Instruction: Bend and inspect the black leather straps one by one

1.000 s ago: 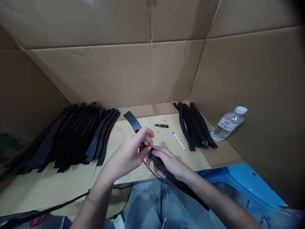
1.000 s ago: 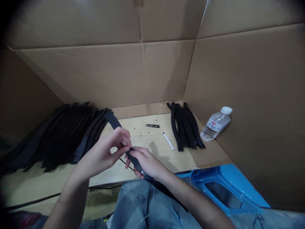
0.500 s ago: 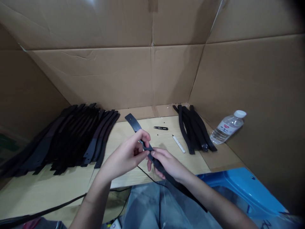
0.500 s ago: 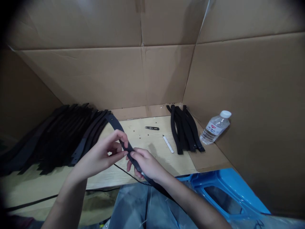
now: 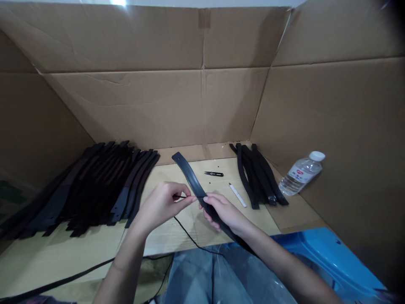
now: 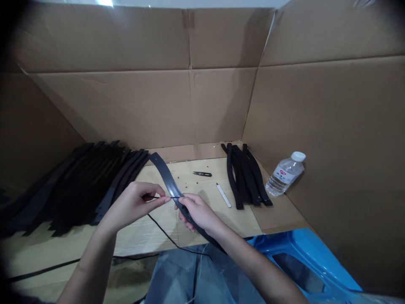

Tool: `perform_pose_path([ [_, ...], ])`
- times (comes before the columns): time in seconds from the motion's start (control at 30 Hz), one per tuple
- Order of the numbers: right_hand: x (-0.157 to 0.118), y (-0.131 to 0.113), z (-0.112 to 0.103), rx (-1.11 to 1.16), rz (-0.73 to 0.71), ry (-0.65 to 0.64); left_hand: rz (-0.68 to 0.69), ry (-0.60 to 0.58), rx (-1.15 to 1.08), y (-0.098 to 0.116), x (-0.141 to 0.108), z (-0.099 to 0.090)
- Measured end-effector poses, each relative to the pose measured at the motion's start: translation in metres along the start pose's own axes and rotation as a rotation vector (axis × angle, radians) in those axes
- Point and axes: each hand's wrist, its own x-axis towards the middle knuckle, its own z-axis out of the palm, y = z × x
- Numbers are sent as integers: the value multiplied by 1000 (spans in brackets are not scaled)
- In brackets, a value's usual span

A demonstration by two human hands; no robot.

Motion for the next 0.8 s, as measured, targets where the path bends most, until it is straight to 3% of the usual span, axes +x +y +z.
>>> perform_pose_path([
  [0.23,3,3,3,-40,-19,2,-82,68,88,1,4,13],
  [0.6,-1,2,8,-72,-38,24,-124,97,5,-6,1,20],
  [0.8,-5,2,8,-82,-77,29,-95,11,-185,-4,-4,20],
])
